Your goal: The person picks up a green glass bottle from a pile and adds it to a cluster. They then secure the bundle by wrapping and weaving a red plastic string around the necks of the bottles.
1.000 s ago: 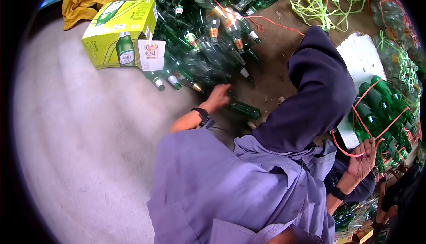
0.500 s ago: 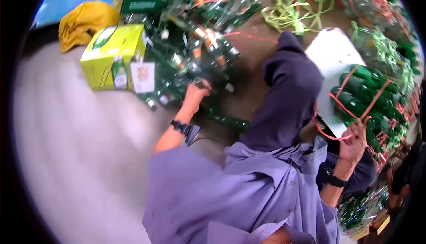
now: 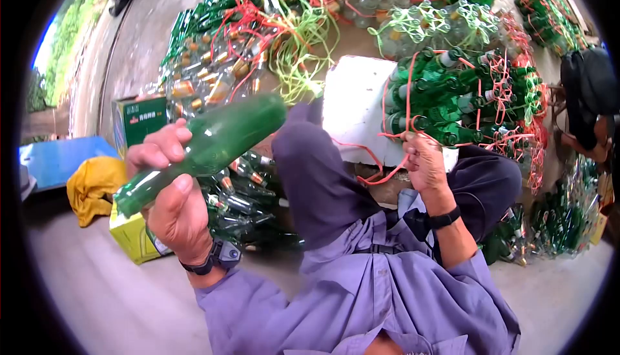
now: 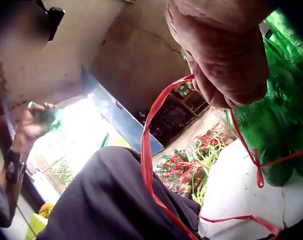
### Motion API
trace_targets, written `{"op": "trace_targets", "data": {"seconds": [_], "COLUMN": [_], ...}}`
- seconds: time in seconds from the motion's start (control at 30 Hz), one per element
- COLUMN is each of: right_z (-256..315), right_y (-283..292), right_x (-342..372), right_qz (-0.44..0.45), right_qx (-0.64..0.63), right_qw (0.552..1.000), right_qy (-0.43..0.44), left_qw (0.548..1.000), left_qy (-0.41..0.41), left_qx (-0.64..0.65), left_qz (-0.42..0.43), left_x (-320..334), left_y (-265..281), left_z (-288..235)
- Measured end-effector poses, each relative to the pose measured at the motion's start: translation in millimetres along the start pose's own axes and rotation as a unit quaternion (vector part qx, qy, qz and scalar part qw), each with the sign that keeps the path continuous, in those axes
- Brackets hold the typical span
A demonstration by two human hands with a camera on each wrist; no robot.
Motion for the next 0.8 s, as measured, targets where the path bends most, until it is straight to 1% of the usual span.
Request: {"op": "trace_targets", "data": {"seconds": [0.07,0.1,0.17,0.23,0.3,0.37,0.4,0.43,0.5,0.53,0.63,0.7,0.77,0.8], "right_z": [-0.4,-0.4,0.6,0.3,-3.9,-5.9,-4.5,-4.7,-4.0,-3.2,0.7,-4.2,-8.5,-7.5], "right_y": [-1.6,-2.5,-2.6,-1.9,1.4,1.0,0.3,-0.8,-0.9,0.1,-4.3,0.7,3.6,1.7], "right_x": [1.8,1.2,1.0,0.7,-4.4,-4.8,-4.1,-3.3,-2.2,-2.1,2.2,-0.4,-2.1,-1.4], "right_qz": [0.011,0.025,0.027,0.02,0.026,0.04,0.038,0.036,0.026,0.032,0.007,0.012,0.017,0.02], "right_qx": [-0.015,-0.021,-0.027,-0.005,-0.012,-0.029,-0.023,-0.026,-0.013,-0.004,-0.013,-0.003,0.007,-0.003], "right_qw": [1.0,0.999,0.999,1.0,1.0,0.999,0.999,0.999,0.999,0.999,0.999,0.999,0.999,0.998], "right_qy": [0.004,0.001,0.001,-0.004,0.003,0.001,0.003,0.004,0.032,0.026,0.034,0.038,0.041,0.06], "left_qw": [0.997,0.996,0.991,0.98,0.968,0.953,0.94,0.939,0.93,0.93,0.931,0.934,0.935,0.94], "left_qy": [-0.034,-0.036,-0.04,-0.04,0.002,0.014,0.041,0.043,0.114,0.139,0.165,0.156,0.176,0.155], "left_qx": [0.062,0.075,0.105,0.134,0.192,0.232,0.266,0.266,0.277,0.267,0.233,0.216,0.188,0.159], "left_qz": [0.018,0.031,0.078,0.138,0.159,0.192,0.208,0.211,0.212,0.212,0.23,0.24,0.245,0.26], "left_x": [-15.6,-21.2,-30.8,-37.4,-38.5,-38.5,-37.6,-34.1,-27.7,-25.7,-20.1,-13.9,-5.9,-4.1], "left_y": [-40.1,-60.3,-96.7,-136.3,-171.9,-199.7,-211.1,-220.8,-239.7,-246.3,-262.6,-270.9,-276.8,-280.1], "left_z": [-12.0,-14.8,-11.2,-2.0,12.0,26.8,39.6,45.5,58.6,60.7,73.8,83.5,93.3,100.1]}}
Point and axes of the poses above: each hand's wrist, its own x-axis away from the middle knuckle, its own y-axis out of the back of the hand, z = x × y, the point moved 4 cm from there along -x, towards the middle knuckle, and after that the axes turned 1 degree about x, right-handed, at the moved point
